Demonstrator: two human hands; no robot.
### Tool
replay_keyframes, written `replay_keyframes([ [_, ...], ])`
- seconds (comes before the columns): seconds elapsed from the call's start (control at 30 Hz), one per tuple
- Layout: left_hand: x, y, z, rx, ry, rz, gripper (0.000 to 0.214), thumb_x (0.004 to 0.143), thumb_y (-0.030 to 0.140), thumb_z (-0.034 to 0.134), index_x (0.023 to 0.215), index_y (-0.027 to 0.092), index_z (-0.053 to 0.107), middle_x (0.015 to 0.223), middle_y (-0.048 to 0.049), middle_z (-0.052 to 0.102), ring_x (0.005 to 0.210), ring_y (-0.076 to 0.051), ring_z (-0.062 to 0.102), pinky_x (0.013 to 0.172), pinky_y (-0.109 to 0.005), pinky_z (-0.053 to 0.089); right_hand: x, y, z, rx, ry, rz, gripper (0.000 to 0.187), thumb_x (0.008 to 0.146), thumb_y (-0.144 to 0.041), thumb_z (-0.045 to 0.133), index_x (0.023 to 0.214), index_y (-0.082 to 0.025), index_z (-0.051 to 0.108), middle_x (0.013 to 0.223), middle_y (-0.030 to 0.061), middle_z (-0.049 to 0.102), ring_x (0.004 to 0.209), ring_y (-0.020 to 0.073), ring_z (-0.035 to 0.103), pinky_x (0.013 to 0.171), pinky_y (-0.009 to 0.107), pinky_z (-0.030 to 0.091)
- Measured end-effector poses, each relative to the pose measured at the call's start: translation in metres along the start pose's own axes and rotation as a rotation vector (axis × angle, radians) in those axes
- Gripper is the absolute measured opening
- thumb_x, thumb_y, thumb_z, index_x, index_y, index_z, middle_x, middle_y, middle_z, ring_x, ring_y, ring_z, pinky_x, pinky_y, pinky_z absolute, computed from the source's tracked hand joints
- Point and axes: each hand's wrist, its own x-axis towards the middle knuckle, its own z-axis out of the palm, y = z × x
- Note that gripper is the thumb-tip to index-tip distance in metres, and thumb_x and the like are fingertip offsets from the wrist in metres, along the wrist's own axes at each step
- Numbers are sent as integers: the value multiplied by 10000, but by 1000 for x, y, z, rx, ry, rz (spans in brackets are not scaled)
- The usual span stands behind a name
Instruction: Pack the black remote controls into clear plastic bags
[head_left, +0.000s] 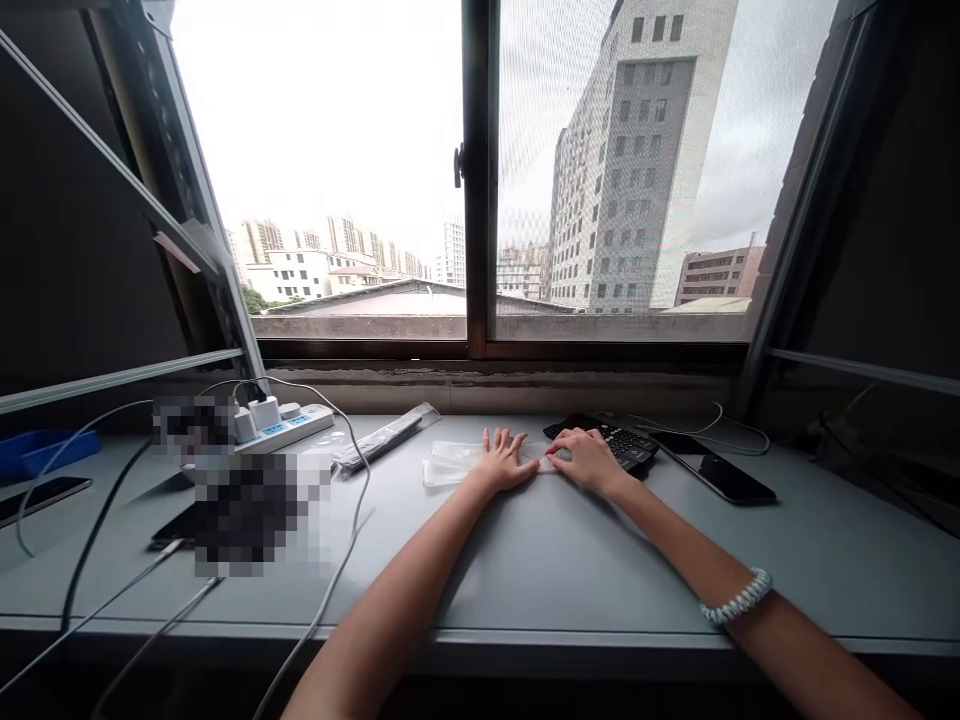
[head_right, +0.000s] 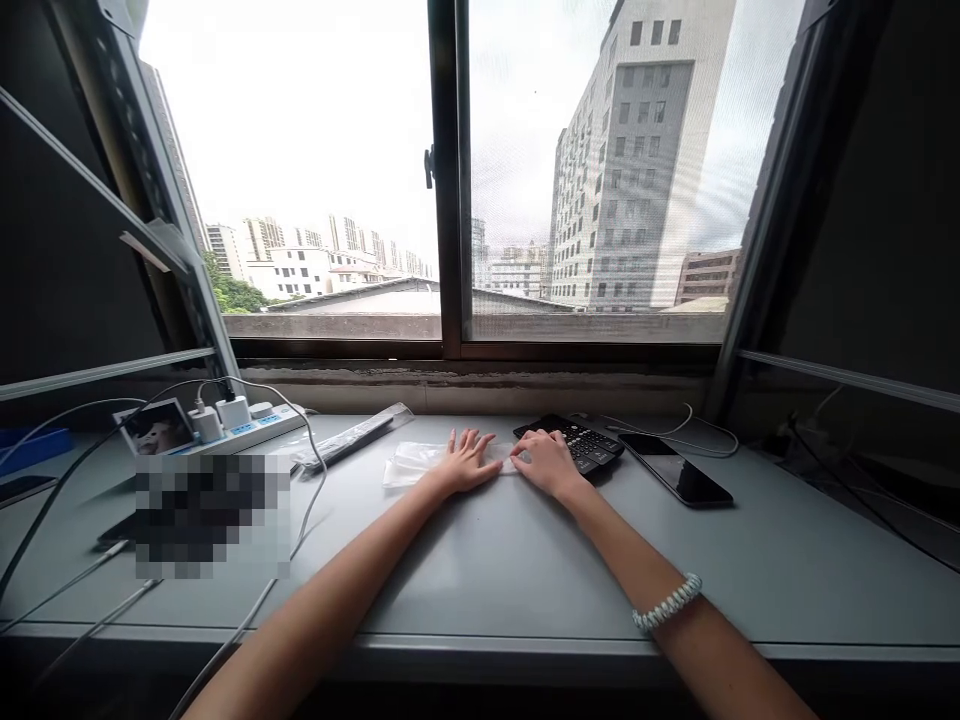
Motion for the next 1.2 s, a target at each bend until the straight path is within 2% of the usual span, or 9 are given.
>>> replay_keyframes([
  [0.17,-1,2,-2,0,-16,-7,640,833,565,314,1357,200,280,1393,-125,307,1349,-289,138,1082,-495,40,0,2,0,7,15,-18,183,800,-281,516,815,-242,695,956,31,658,933,194,548,872,388,306],
  [0.33,-1,2,-1,5,-13,-8,640,834,565,311,1352,190,286,1384,-127,314,1345,-289,146,1084,-480,50,0,3,2,44,7,-85,195,798,-266,521,891,-252,692,1018,28,653,981,188,547,891,377,311],
  [0.5,-1,3,-1,11,60,-13,590,819,542,369,1299,200,340,1357,-115,344,1322,-296,192,1074,-450,139,0,6,6,63,-23,-129,227,813,-324,512,925,-253,696,1018,40,667,1000,198,561,891,384,329],
  [0.63,-6,8,-9,46,104,64,468,828,504,379,1181,207,456,1257,-104,428,1236,-280,326,1028,-396,252,-1,10,6,130,-32,-152,250,798,-374,535,945,-253,698,1056,43,662,1032,204,564,910,376,346],
  [0.73,-11,13,-15,74,88,78,444,831,510,374,1100,188,518,1159,-112,481,1142,-270,417,985,-365,306,-2,12,3,217,-58,-166,252,774,-375,567,950,-254,701,1087,40,653,1032,205,572,916,358,369],
  [0.93,-18,16,-13,45,12,65,475,835,512,352,1155,188,484,1145,-107,488,1108,-276,445,944,-377,339,-6,9,2,316,-123,-133,246,763,-375,581,940,-262,710,1088,37,654,1030,221,582,926,359,394],
  [1.2,-17,13,-13,65,35,71,557,738,617,451,1106,206,526,1111,-107,478,1126,-308,392,931,-430,331,-6,9,4,399,-133,-134,210,757,-329,594,913,-259,716,1058,35,667,1022,224,587,936,377,395],
])
